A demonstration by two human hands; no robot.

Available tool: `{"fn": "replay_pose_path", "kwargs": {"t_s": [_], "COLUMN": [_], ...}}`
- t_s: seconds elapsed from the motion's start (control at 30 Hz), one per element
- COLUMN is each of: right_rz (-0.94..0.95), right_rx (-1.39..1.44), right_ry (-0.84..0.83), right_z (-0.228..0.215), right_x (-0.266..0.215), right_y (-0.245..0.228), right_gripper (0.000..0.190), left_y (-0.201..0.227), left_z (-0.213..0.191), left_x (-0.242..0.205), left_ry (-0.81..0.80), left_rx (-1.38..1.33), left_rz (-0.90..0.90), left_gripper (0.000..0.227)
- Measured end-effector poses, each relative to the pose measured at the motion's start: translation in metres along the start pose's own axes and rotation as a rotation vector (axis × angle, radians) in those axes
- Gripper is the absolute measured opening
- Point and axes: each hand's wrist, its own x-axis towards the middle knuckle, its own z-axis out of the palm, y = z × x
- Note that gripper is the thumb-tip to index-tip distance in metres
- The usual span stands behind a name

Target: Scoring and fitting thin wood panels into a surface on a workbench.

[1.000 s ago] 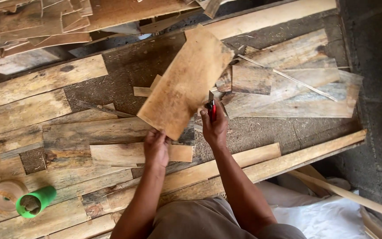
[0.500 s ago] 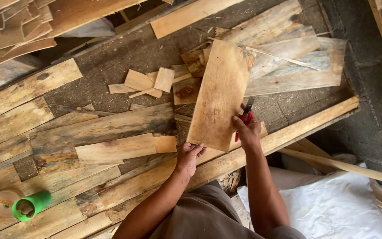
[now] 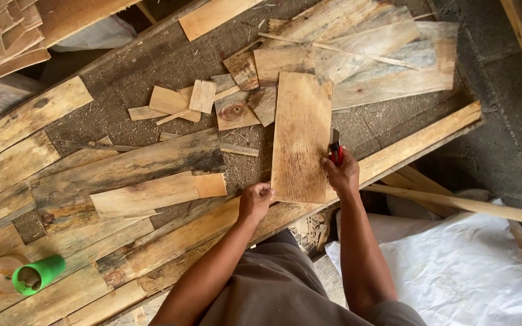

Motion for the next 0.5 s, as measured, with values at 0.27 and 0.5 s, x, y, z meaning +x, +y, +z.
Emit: {"fn": "replay_pose_path", "kwargs": {"t_s": [0.27, 0.5], "right_rz": [-0.029, 0.128], "right_rx": [-0.052, 0.157], "right_ry": [0.113, 0.111], "right_z": [0.016, 0.029], "right_x": [-0.014, -0.036], "right_y": [-0.005, -0.017], "right_gripper": [0.019, 0.019], "left_y": [-0.025, -0.047], "left_z": [0.005, -0.006], "left_x": [0.023, 0.038], "left_ry": [0.029, 0.067], "left_rx": [-0.28, -0.447], "left_rz": [0.049, 0.138], "left_gripper": [0.012, 0.012]}}
